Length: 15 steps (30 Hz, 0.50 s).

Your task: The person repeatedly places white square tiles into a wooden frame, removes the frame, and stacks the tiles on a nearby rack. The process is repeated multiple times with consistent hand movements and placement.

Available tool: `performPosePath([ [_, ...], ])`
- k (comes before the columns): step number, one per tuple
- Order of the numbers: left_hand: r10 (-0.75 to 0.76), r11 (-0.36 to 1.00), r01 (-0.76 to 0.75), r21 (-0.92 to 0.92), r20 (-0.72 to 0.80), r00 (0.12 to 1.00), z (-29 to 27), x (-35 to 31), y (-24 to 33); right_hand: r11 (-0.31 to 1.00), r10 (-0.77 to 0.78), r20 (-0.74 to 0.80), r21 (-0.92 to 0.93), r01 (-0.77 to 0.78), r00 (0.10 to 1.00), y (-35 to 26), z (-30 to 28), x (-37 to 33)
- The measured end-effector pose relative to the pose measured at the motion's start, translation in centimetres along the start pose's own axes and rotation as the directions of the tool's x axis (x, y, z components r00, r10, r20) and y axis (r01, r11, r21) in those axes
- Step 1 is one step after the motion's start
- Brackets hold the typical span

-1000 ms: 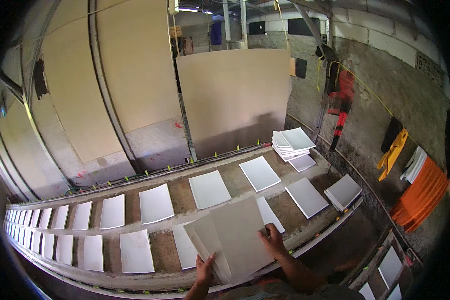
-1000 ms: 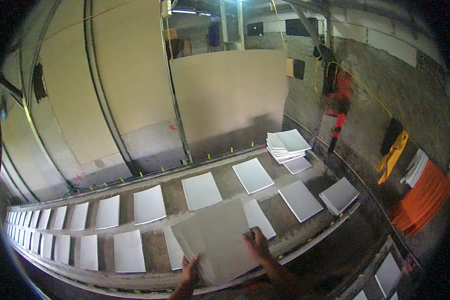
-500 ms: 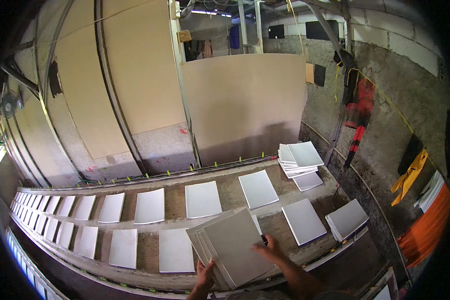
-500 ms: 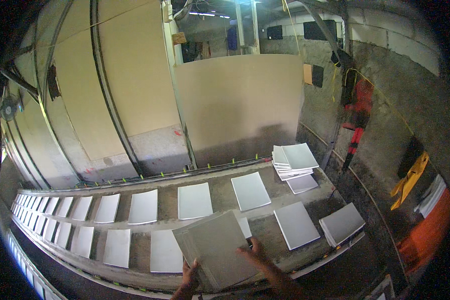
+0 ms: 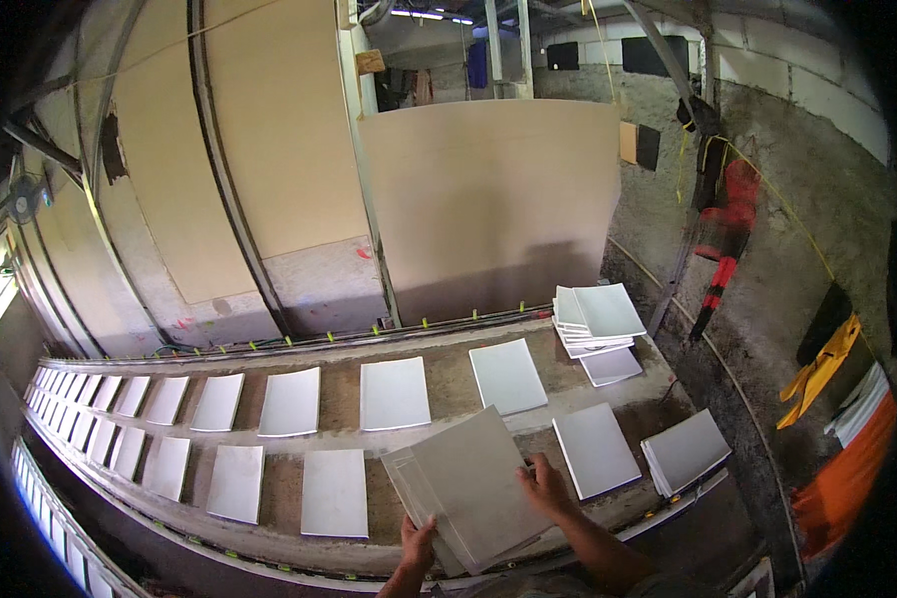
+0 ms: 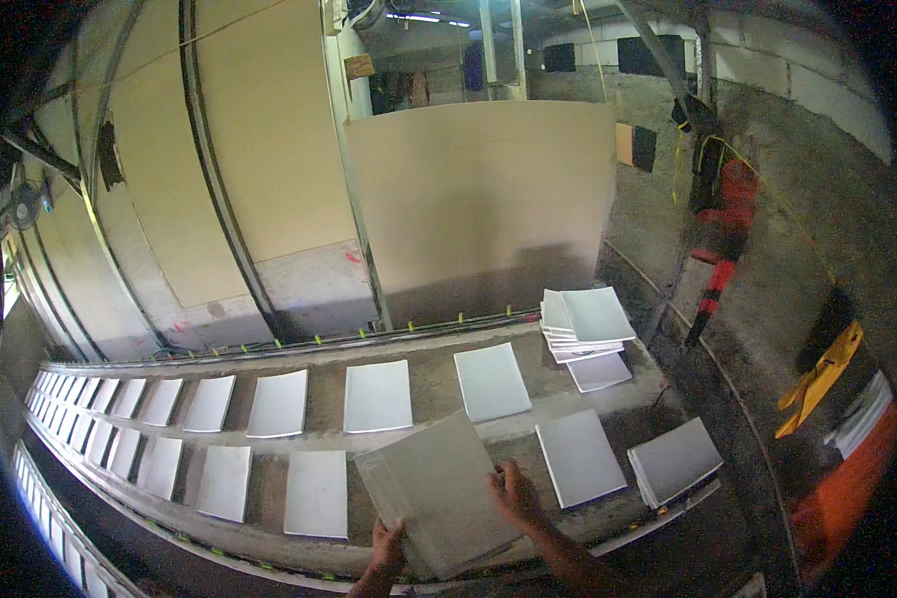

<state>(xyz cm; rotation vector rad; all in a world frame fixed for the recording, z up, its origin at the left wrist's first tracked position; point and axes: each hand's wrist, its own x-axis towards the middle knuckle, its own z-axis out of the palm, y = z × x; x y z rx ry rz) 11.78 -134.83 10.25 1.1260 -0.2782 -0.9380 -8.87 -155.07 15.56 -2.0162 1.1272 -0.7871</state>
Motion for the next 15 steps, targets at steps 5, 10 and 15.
performPosePath([
  [5, 0.046, 0.997, -0.041, -0.066, 0.066, 0.997, -0.3, 1.2, -0.6, 0.997, 0.070, -0.177, 0.057, -0.061, 0.982, 2.0, -2.5, 0.3],
  [10, -0.001, 0.999, 0.004, -0.052, 0.061, 0.998, 2.5, 0.4, -0.9, 0.984, 0.144, -0.061, 0.118, -0.136, 0.988, 4.2, -4.3, 0.3],
  [15, 0.019, 0.997, -0.021, 0.077, 0.023, 1.000, 4.6, 0.9, -4.9, 0.999, 0.018, 0.034, -0.030, -0.017, 0.999, 3.1, -4.1, -0.3],
])
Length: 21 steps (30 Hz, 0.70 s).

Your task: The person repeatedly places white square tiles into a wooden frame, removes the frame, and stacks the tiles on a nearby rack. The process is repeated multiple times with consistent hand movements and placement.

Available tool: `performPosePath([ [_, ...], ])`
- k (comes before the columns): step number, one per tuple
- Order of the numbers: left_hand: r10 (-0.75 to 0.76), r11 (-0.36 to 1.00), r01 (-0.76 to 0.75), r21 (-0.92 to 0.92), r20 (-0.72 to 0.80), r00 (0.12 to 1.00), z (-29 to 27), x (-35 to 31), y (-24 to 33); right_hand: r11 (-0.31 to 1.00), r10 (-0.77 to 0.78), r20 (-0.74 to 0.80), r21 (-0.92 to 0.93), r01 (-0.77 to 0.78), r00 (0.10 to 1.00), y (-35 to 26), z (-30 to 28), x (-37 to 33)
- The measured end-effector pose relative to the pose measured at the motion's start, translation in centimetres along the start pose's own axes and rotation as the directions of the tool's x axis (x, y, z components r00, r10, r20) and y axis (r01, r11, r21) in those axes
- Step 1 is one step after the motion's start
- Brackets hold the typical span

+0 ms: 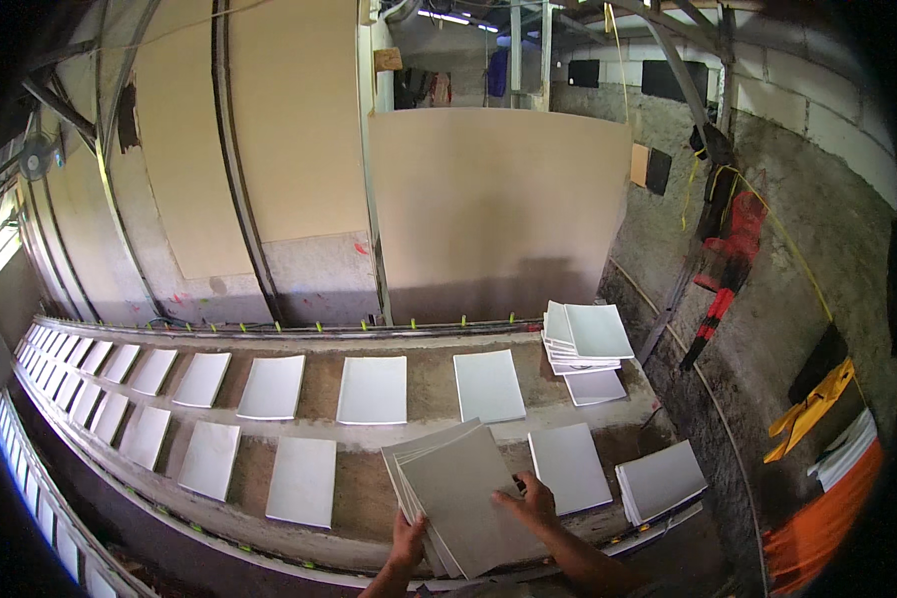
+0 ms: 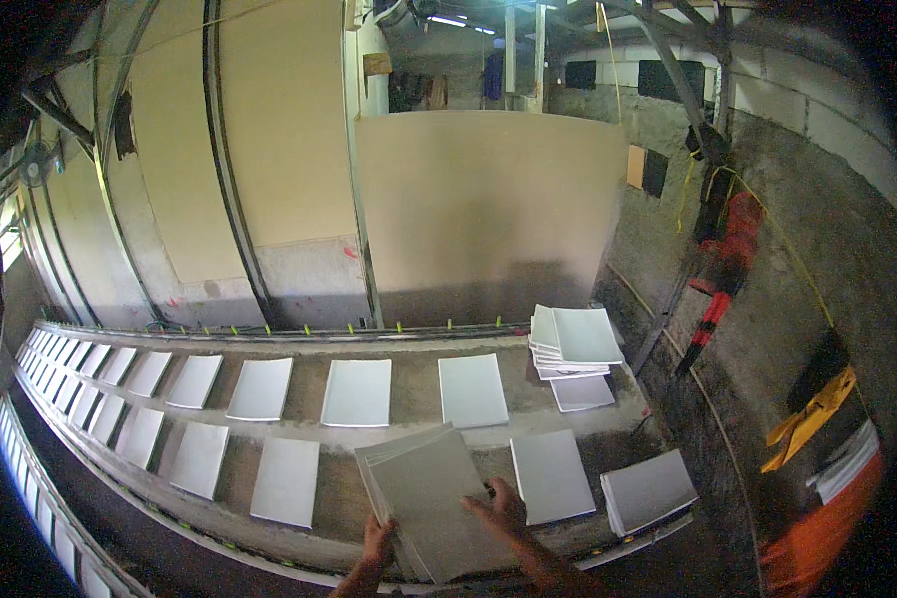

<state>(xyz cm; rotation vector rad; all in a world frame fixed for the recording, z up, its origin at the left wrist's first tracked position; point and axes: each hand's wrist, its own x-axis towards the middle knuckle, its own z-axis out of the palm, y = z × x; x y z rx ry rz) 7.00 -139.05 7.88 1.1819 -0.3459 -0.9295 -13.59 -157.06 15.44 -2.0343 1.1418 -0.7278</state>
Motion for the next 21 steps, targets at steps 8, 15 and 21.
performPosePath([
  [8, -0.058, 0.998, 0.058, 0.020, -0.007, 0.998, 9.6, -2.2, -3.4, 0.998, 0.042, 0.153, 0.045, -0.050, 0.987, 5.4, -9.4, 0.7],
  [15, -0.149, 0.972, 0.155, -0.179, 0.048, 0.988, 14.4, -2.8, -8.3, 0.994, 0.049, 0.308, 0.082, -0.078, 0.950, 12.8, -11.4, -0.1],
  [21, -0.038, 0.997, 0.043, -0.066, 0.078, 0.996, 14.8, -0.6, -10.6, 0.957, 0.081, 0.289, 0.244, -0.155, 0.954, 9.5, -14.9, -0.6],
])
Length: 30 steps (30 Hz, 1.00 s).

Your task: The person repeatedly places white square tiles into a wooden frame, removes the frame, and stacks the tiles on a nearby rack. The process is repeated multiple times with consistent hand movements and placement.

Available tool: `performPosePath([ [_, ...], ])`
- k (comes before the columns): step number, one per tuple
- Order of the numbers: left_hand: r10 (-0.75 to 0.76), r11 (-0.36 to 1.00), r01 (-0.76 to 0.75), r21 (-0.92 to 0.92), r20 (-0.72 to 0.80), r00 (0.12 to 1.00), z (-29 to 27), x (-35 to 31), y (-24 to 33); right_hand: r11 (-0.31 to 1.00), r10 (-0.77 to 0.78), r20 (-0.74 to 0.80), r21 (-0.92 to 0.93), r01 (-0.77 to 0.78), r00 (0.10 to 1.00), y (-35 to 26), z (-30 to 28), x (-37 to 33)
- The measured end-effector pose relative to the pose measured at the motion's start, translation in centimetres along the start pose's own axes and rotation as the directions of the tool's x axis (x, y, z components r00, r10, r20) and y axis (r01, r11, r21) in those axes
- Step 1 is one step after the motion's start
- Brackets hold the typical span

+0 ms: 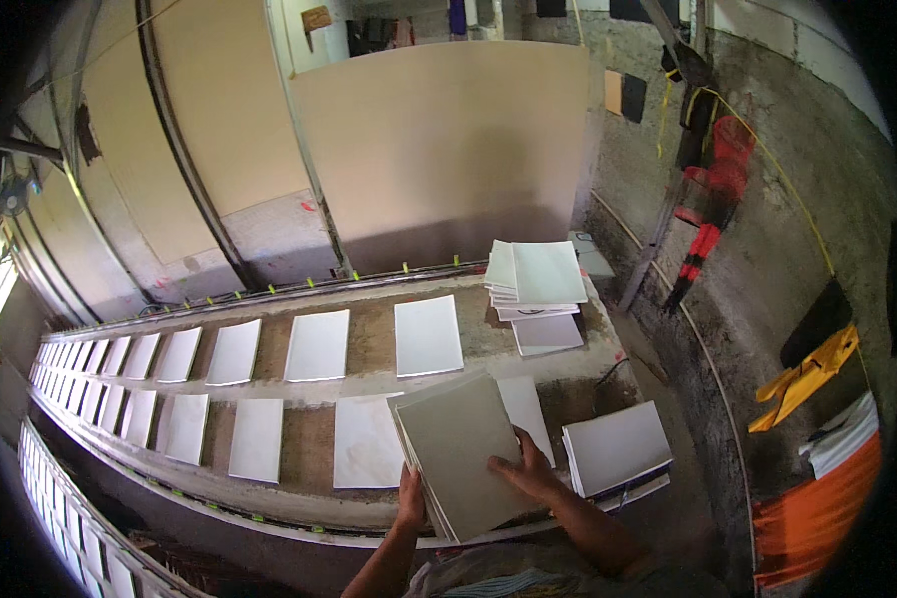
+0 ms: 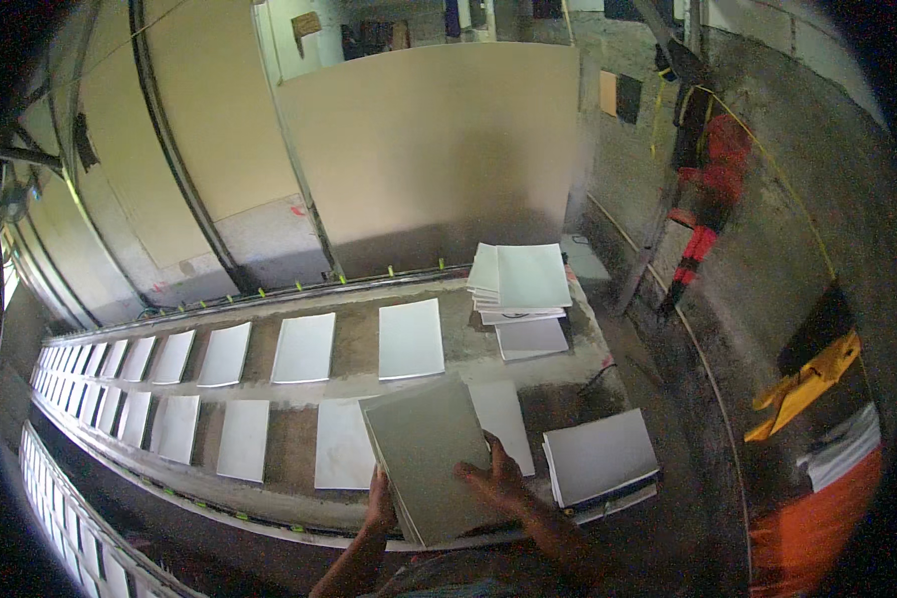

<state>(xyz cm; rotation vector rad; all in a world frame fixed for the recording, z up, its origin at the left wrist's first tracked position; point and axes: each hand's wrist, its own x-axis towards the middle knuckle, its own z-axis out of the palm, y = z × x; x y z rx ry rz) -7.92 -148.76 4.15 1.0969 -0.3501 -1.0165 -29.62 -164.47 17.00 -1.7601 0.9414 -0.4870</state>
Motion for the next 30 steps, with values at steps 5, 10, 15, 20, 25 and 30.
performPosePath([
  [5, -0.149, 0.960, 0.199, -0.198, 0.241, 0.959, 5.0, -1.2, 4.3, 0.998, 0.010, -0.093, 0.069, -0.004, 0.996, 0.6, -1.9, -0.8],
  [10, -0.133, 0.964, 0.166, -0.206, 0.167, 0.977, 6.8, -1.3, 1.6, 0.899, -0.264, -0.177, -0.400, 0.176, 0.948, 2.2, -2.9, -0.9],
  [15, -0.036, 0.982, 0.036, -0.185, -0.001, 0.999, 10.7, -2.1, -0.3, 0.764, -0.380, -0.241, -0.626, 0.156, 0.893, 2.6, -5.4, -0.9],
  [20, -0.061, 0.977, 0.045, -0.209, -0.071, 0.996, 16.2, -1.4, -4.8, 0.733, -0.372, -0.241, -0.669, 0.125, 0.896, 4.9, -11.2, -0.4],
  [25, -0.033, 0.988, 0.009, -0.152, -0.156, 0.987, 22.5, -3.1, -8.4, 0.705, -0.462, -0.196, -0.673, 0.224, 0.865, 8.7, -17.6, -0.6],
  [30, -0.016, 0.994, 0.000, -0.107, -0.146, 0.989, 25.2, -2.7, -10.5, 0.859, -0.211, -0.147, -0.499, 0.111, 0.966, 8.3, -22.0, -0.3],
])
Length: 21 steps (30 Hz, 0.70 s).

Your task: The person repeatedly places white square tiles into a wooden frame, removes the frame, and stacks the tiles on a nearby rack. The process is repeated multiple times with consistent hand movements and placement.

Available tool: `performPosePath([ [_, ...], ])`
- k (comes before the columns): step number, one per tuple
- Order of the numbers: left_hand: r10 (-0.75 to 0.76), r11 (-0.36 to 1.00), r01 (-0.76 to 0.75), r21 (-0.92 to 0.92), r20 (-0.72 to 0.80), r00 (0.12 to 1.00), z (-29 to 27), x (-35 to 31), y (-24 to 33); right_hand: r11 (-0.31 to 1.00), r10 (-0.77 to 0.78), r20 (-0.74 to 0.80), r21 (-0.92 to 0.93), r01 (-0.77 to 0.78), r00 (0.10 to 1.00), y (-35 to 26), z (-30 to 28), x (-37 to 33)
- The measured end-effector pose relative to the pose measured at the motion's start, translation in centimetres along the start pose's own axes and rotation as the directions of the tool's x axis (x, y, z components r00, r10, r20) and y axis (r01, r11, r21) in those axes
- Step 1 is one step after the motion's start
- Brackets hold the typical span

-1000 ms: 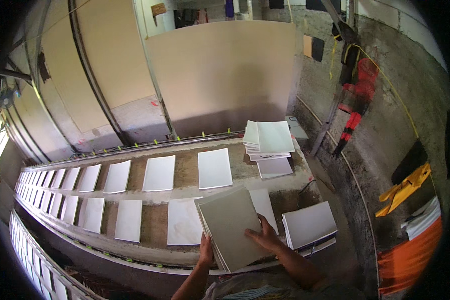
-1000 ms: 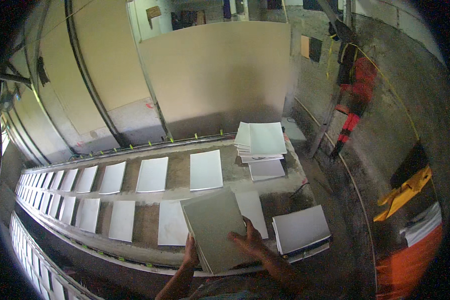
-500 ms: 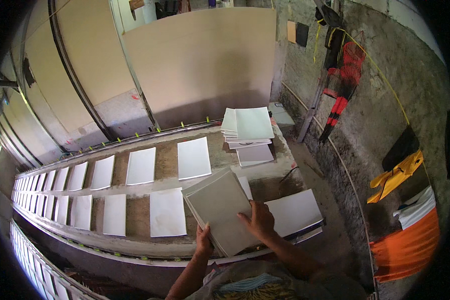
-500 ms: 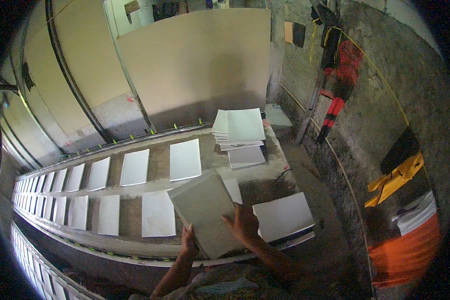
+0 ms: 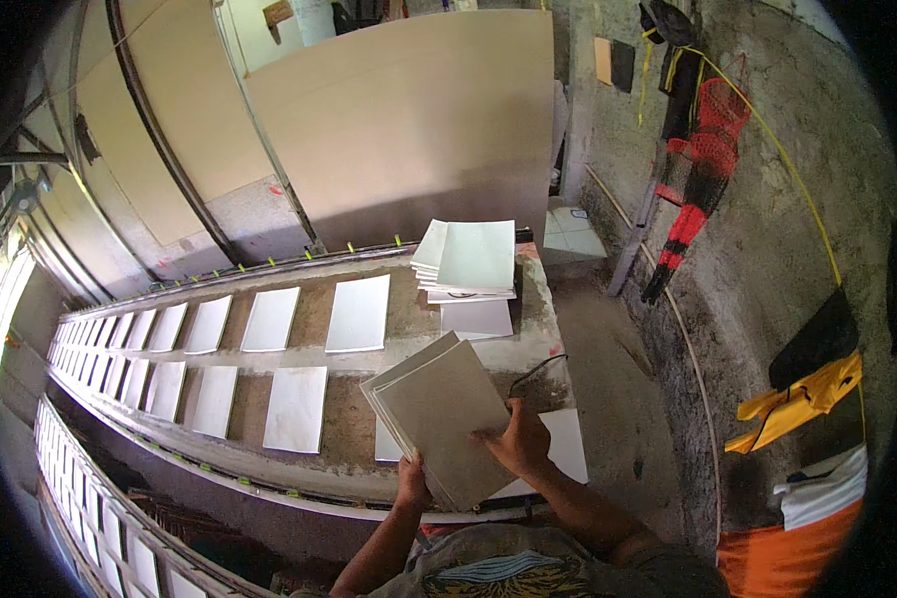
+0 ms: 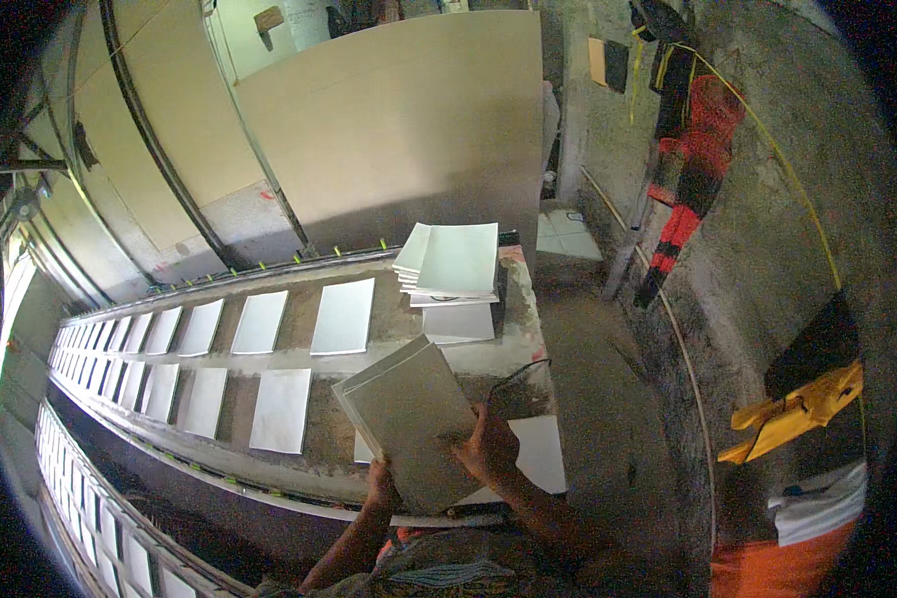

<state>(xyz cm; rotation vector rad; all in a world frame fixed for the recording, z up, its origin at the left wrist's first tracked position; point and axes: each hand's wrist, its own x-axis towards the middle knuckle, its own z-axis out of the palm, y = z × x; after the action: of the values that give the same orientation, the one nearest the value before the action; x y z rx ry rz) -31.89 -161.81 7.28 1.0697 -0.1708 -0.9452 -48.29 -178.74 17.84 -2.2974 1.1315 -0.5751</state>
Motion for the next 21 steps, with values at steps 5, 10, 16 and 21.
performPosePath([
  [5, -0.067, 0.998, 0.067, 0.001, 0.023, 0.997, 0.5, 0.2, 0.1, 0.973, 0.166, 0.141, 0.140, -0.185, 0.976, 3.0, -0.6, 1.3],
  [10, -0.116, 0.988, 0.117, -0.103, 0.016, 0.993, 2.3, 0.3, 0.4, 0.943, 0.232, 0.052, 0.235, -0.237, 0.971, 4.9, -2.0, 1.6],
  [16, -0.153, 0.985, 0.142, -0.099, -0.121, 0.981, 4.0, 0.0, -1.7, 0.942, 0.147, 0.039, 0.299, -0.151, 0.988, 7.6, -3.6, 3.2],
  [21, -0.021, 0.986, 0.000, -0.165, -0.127, 0.992, 5.9, -0.7, -3.5, 0.876, 0.125, 0.148, 0.448, -0.179, 0.981, 9.8, -3.8, 5.1],
])
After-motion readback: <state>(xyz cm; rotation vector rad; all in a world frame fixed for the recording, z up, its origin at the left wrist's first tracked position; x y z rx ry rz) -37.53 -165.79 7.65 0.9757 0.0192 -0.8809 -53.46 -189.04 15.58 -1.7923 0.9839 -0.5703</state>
